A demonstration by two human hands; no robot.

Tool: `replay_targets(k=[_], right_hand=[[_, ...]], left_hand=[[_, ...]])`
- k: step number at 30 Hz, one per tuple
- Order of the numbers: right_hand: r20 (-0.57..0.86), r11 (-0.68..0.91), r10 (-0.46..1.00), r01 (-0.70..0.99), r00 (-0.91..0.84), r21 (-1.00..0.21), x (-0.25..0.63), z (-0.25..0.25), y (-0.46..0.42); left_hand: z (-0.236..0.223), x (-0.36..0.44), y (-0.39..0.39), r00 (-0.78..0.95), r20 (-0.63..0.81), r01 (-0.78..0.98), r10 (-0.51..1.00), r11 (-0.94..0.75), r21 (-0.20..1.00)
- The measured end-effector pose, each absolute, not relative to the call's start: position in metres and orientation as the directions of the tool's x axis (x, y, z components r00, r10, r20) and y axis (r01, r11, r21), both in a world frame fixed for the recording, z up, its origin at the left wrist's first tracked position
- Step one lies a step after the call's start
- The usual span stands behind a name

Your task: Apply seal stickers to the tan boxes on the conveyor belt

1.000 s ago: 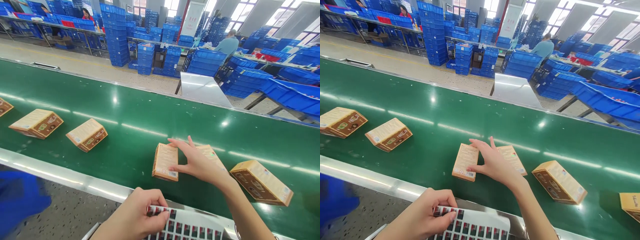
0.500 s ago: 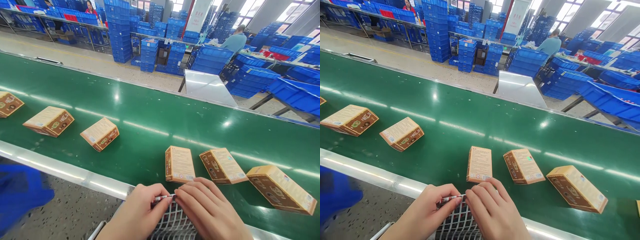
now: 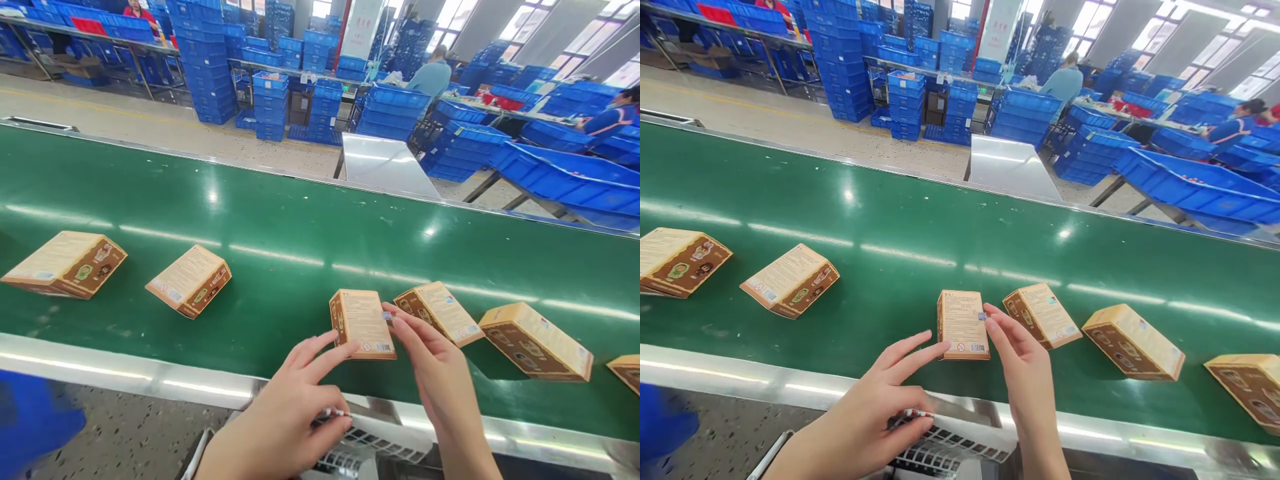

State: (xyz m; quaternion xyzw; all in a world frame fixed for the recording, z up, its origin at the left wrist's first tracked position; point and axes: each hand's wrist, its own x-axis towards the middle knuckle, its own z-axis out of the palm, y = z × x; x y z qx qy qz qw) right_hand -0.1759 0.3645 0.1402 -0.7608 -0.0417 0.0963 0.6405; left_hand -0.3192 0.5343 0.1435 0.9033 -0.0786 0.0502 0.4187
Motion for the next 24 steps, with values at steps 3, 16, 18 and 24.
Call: replay_targets(k=[3, 16, 18, 24], right_hand=[[-0.2, -0.069, 0.12, -0.193, 0.973, -0.979, -0.169, 0.128, 0.377], [-0.107, -0.225, 0.041, -0.095, 0.993, -0.97, -0.155, 0.135, 0.366], [-0.08, -0.272, 0.032, -0.068, 0.996, -0.96, -0.154, 0.136, 0.363], [0.036, -0.438, -0.034, 0.018, 0.999, -0.899, -0.155, 0.137, 0.359]], left_hand=[[0.135, -0.305, 0.534, 0.946, 0.147, -0.31, -0.288, -0.681, 0.664], [0.143, -0.281, 0.518, 0.924, 0.128, -0.335, -0.361, -0.6, 0.727], [0.144, -0.278, 0.515, 0.921, 0.124, -0.335, -0.368, -0.592, 0.733], [0.144, -0.27, 0.507, 0.909, 0.106, -0.356, -0.403, -0.617, 0.702]])
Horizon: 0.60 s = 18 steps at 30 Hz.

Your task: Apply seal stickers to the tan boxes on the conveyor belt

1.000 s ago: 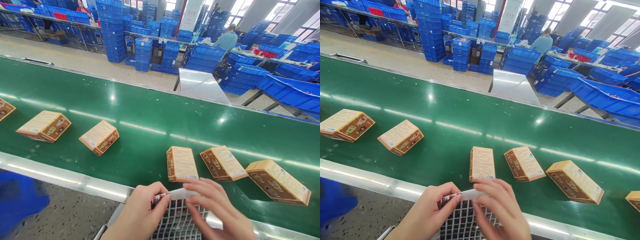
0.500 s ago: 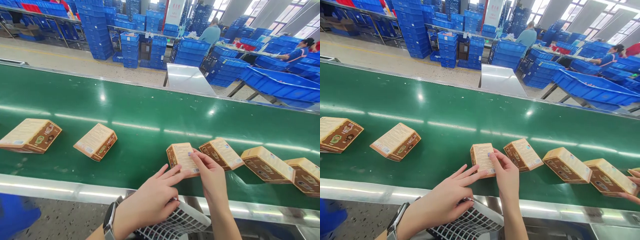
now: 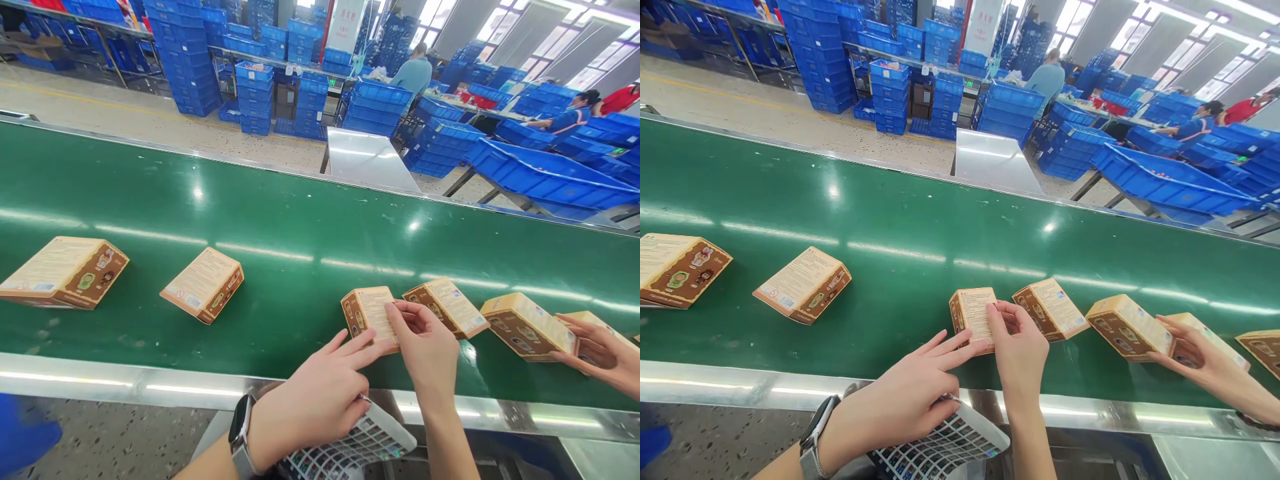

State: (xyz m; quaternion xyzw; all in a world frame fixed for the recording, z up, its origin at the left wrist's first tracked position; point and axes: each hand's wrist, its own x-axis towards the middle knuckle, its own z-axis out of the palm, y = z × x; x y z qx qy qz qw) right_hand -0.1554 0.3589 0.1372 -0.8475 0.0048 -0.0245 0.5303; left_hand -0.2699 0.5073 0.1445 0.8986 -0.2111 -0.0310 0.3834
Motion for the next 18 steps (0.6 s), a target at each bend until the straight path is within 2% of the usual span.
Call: replay_targets(k=[6, 9, 10, 12, 14, 15, 16, 18], right_hand=[[0.21, -0.568, -0.142, 0.094, 0.967, -0.818, -0.139, 0.143, 0.348], [0.325, -0.638, -0.09, 0.196, 0.941, -0.744, -0.148, 0.157, 0.337], [0.37, -0.666, -0.014, 0.268, 0.929, -0.696, -0.155, 0.163, 0.334], [0.392, -0.63, 0.308, 0.494, 0.867, -0.599, -0.173, 0.172, 0.329], [0.351, -0.425, 0.668, 0.724, 0.656, -0.544, -0.189, 0.175, 0.33], [0.335, -0.31, 0.776, 0.786, 0.534, -0.535, -0.196, 0.174, 0.333], [0.327, -0.223, 0.836, 0.817, 0.441, -0.532, -0.2, 0.172, 0.336], [0.338, -0.162, 0.859, 0.829, 0.386, -0.535, -0.205, 0.167, 0.343]], left_hand=[[0.133, -0.261, 0.497, 0.899, 0.177, -0.396, -0.4, -0.572, 0.718], [0.136, -0.267, 0.5, 0.933, 0.172, -0.32, -0.315, -0.511, 0.798], [0.139, -0.271, 0.503, 0.958, 0.121, -0.24, -0.261, -0.491, 0.838], [0.148, -0.281, 0.51, 0.988, -0.04, -0.028, -0.147, -0.432, 0.902], [0.157, -0.292, 0.519, 0.984, -0.166, 0.134, -0.069, -0.334, 0.933], [0.161, -0.296, 0.524, 0.979, -0.197, 0.175, -0.05, -0.282, 0.943], [0.165, -0.301, 0.528, 0.976, -0.213, 0.199, -0.037, -0.233, 0.952], [0.168, -0.308, 0.535, 0.969, -0.248, 0.242, -0.011, -0.175, 0.954]])
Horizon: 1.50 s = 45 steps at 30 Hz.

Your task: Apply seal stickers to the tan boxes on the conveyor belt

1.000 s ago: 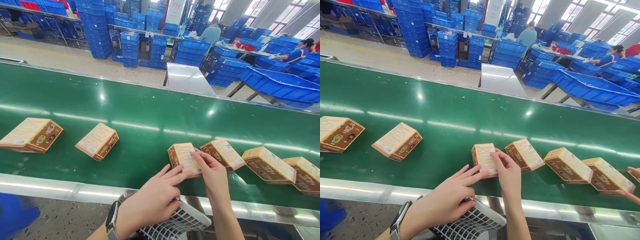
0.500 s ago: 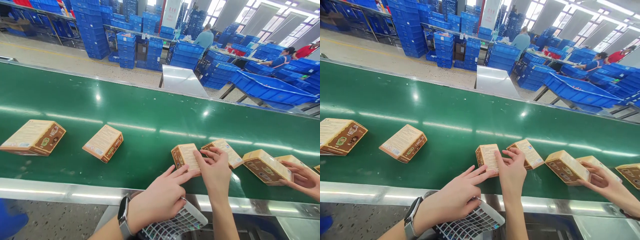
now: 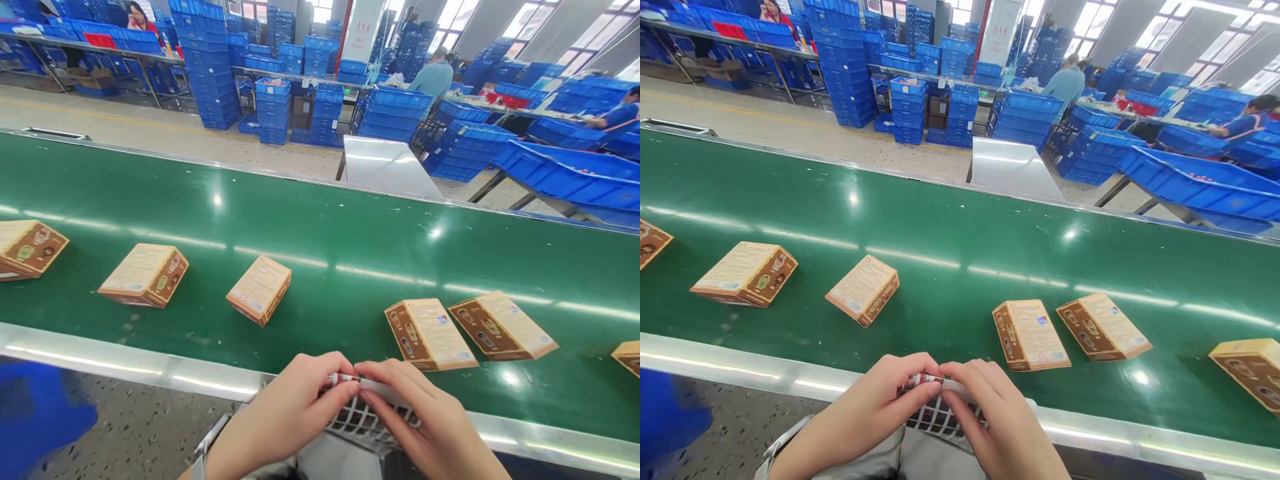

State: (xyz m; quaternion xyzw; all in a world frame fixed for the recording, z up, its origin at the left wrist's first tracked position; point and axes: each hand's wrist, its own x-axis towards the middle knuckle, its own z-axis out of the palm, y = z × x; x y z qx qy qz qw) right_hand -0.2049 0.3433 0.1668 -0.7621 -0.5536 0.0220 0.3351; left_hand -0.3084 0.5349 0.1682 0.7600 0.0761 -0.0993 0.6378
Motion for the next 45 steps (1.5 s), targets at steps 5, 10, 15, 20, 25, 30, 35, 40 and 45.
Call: replay_targets(k=[5, 10, 15, 20, 25, 30, 35, 40, 45], right_hand=[[0.326, -0.145, 0.872, 0.828, 0.366, -0.542, -0.202, 0.161, 0.358], [0.42, -0.059, 0.877, 0.919, 0.235, -0.39, -0.202, 0.168, 0.37], [0.515, -0.032, 0.848, 0.982, 0.124, -0.184, -0.21, 0.17, 0.374], [0.467, -0.079, 0.799, 0.836, 0.38, -0.544, -0.192, 0.166, 0.382], [0.11, -0.285, 0.663, 0.385, 0.741, -0.878, -0.139, 0.138, 0.423], [-0.022, -0.161, 0.909, 0.302, 0.417, -0.94, -0.114, 0.131, 0.456], [-0.056, -0.138, 0.961, 0.296, 0.269, -0.945, -0.121, 0.144, 0.451], [-0.027, -0.206, 0.686, 0.159, 0.727, -0.966, -0.15, 0.15, 0.426], [-0.236, -0.161, 0.452, -0.182, 0.86, -0.97, -0.187, 0.146, 0.414]], left_hand=[[0.167, -0.322, 0.541, 0.948, -0.3, 0.316, 0.111, -0.182, 0.931], [0.166, -0.329, 0.538, 0.931, -0.314, 0.345, 0.186, -0.169, 0.923], [0.163, -0.331, 0.537, 0.92, -0.304, 0.346, 0.249, -0.149, 0.926], [0.158, -0.334, 0.544, 0.889, -0.359, 0.405, 0.285, -0.121, 0.906], [0.147, -0.345, 0.544, 0.925, -0.35, 0.377, 0.151, -0.22, 0.9], [0.118, -0.352, 0.54, 0.99, 0.136, -0.115, 0.023, -0.399, 0.91], [0.126, -0.349, 0.548, 0.978, 0.198, -0.183, -0.065, -0.723, 0.666], [0.138, -0.339, 0.548, 0.984, 0.08, -0.172, -0.159, -0.734, 0.657], [0.136, -0.333, 0.537, 0.975, 0.145, -0.223, -0.17, -0.747, 0.626]])
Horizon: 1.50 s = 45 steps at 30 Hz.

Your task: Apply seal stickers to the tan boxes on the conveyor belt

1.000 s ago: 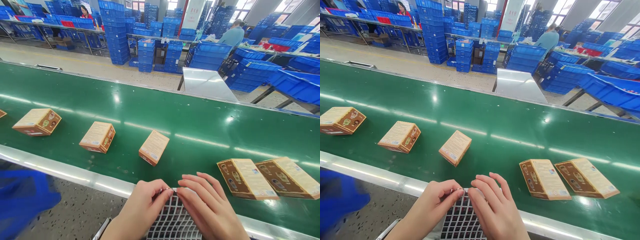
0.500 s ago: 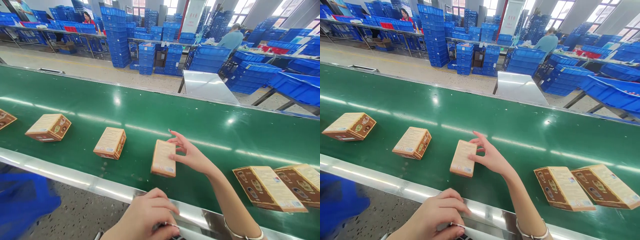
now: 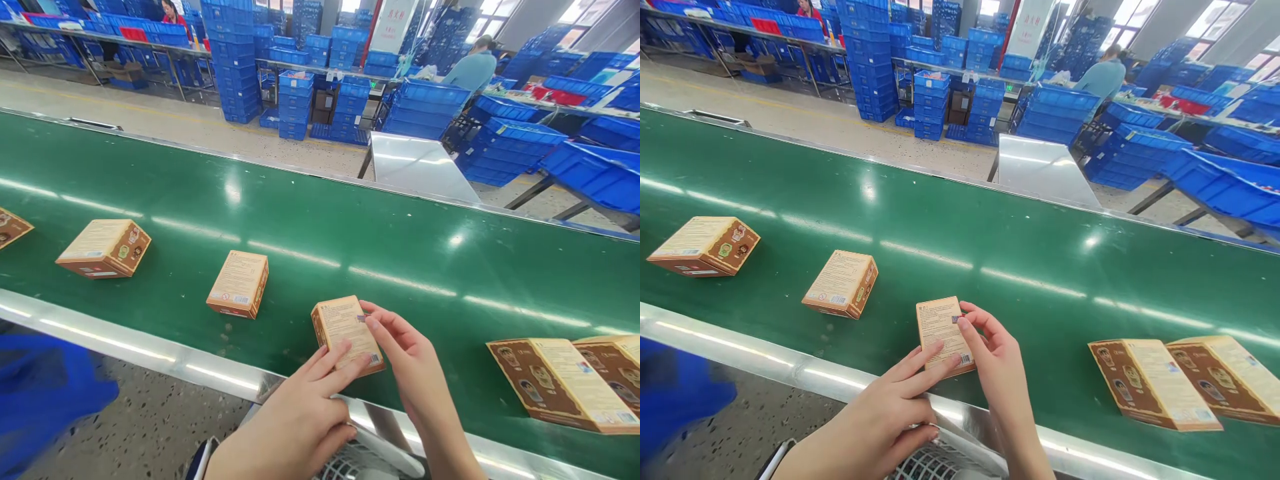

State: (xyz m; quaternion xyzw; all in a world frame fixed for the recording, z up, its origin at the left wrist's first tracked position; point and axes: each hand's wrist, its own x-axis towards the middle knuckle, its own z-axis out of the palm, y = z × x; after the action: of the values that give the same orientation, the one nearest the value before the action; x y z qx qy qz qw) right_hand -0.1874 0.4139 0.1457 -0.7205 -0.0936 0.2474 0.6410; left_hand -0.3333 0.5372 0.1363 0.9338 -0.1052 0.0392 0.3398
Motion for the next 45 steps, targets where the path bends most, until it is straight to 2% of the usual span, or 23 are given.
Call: replay_targets(k=[5, 10, 14, 19, 22, 25, 27, 29, 32, 34, 36, 40, 42, 45], right_hand=[[-0.263, -0.144, 0.44, -0.222, 0.859, -0.964, -0.19, 0.14, 0.41], [-0.259, -0.223, 0.486, -0.168, 0.835, -0.96, -0.176, 0.141, 0.399], [-0.245, -0.301, 0.443, -0.114, 0.862, -0.947, -0.177, 0.147, 0.396], [-0.041, -0.46, 0.315, 0.115, 0.948, -0.88, -0.178, 0.148, 0.398], [0.053, -0.499, 0.231, 0.165, 0.972, -0.851, -0.167, 0.143, 0.394], [0.153, -0.553, 0.193, 0.236, 0.969, -0.799, -0.155, 0.144, 0.381], [0.245, -0.587, 0.24, 0.341, 0.94, -0.734, -0.156, 0.152, 0.368], [0.322, -0.555, 0.385, 0.496, 0.865, -0.668, -0.165, 0.164, 0.356], [0.285, -0.328, 0.737, 0.692, 0.613, -0.643, -0.189, 0.177, 0.345], [0.238, -0.203, 0.849, 0.707, 0.472, -0.678, -0.205, 0.176, 0.346], [0.238, -0.164, 0.86, 0.687, 0.451, -0.708, -0.215, 0.169, 0.349], [0.274, -0.145, 0.863, 0.728, 0.424, -0.67, -0.219, 0.157, 0.357], [0.31, -0.115, 0.881, 0.797, 0.357, -0.593, -0.216, 0.157, 0.361], [0.389, -0.064, 0.891, 0.912, 0.235, -0.405, -0.215, 0.158, 0.366]], left_hand=[[0.142, -0.327, 0.531, 0.969, 0.154, -0.247, -0.193, -0.767, 0.593], [0.14, -0.321, 0.523, 0.959, 0.188, -0.281, -0.21, -0.768, 0.576], [0.137, -0.316, 0.517, 0.951, 0.224, -0.304, -0.212, -0.767, 0.565], [0.135, -0.31, 0.511, 0.94, 0.228, -0.34, -0.255, -0.771, 0.539], [0.134, -0.305, 0.507, 0.934, 0.226, -0.357, -0.278, -0.764, 0.537], [0.133, -0.303, 0.507, 0.933, 0.237, -0.359, -0.27, -0.723, 0.59], [0.134, -0.305, 0.511, 0.938, 0.245, -0.346, -0.243, -0.658, 0.669], [0.138, -0.31, 0.515, 0.959, 0.214, -0.281, -0.184, -0.549, 0.787], [0.147, -0.322, 0.522, 0.999, -0.028, 0.016, -0.028, -0.356, 0.934], [0.154, -0.329, 0.526, 0.976, -0.208, 0.216, 0.058, -0.241, 0.946], [0.16, -0.334, 0.53, 0.951, -0.303, 0.31, 0.066, -0.158, 0.937], [0.162, -0.339, 0.533, 0.947, -0.313, 0.32, 0.066, -0.166, 0.933], [0.159, -0.341, 0.532, 0.952, -0.285, 0.303, 0.111, -0.217, 0.928], [0.155, -0.343, 0.529, 0.948, -0.267, 0.304, 0.171, -0.241, 0.922]])
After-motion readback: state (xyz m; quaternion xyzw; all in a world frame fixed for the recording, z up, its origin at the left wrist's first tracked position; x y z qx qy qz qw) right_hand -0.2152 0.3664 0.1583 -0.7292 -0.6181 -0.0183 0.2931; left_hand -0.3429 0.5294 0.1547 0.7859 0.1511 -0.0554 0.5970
